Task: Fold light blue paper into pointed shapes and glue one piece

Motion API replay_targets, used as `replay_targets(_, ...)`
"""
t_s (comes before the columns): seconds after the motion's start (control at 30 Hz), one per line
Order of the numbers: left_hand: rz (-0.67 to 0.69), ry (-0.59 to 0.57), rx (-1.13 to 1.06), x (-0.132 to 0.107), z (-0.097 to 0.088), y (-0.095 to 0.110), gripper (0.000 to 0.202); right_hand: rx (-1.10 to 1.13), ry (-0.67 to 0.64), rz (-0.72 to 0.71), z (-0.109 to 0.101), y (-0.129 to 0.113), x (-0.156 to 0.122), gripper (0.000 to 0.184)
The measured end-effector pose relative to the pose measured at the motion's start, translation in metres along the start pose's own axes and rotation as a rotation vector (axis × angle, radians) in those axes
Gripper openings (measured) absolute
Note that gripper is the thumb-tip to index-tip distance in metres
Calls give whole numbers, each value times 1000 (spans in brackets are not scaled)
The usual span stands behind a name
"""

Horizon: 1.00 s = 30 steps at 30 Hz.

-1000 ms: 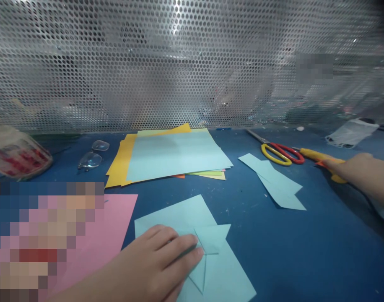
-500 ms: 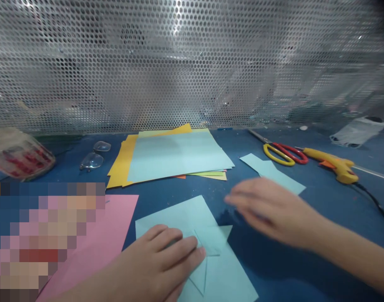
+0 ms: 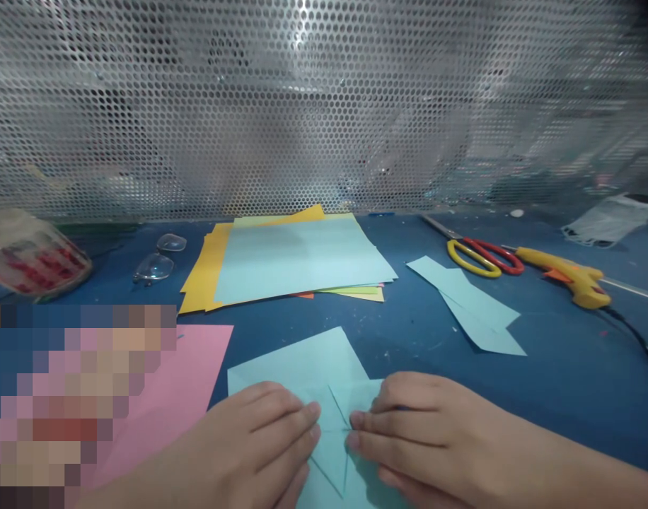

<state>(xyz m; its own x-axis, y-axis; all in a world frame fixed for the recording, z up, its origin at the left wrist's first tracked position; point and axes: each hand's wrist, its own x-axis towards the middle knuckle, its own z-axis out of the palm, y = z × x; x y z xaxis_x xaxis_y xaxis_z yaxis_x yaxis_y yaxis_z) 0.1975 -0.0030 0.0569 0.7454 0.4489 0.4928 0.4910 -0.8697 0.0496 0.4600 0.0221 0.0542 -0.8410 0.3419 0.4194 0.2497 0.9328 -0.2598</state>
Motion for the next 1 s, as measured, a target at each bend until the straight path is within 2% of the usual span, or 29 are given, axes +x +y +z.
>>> replay_targets(0.23,-95,18,-45,-3,6,1,27,-19,-163,1,-5,4,5,30)
replay_targets(0.4,-121,-9,-65,0,5,1,31,109,-303,104,-12,7,6,37)
replay_targets(0.57,-5,-89,3,-2,8,-2,33,150,-349,135,-13,10,7,41)
replay_targets(0.7,-26,-154,27,0,10,-3,28,123,-321,142,-11,7,6,38)
replay_targets(0.8,-158,-228,-133,4,3,-4,21,89,-285,176,-11,3,7,33)
replay_targets(0.9,-342,-248,-346,7,-8,-6,26,69,-303,180,-11,1,10,32)
replay_targets(1.0,-376,-263,-400,8,-16,-9,28,50,-316,151,-11,3,10,28)
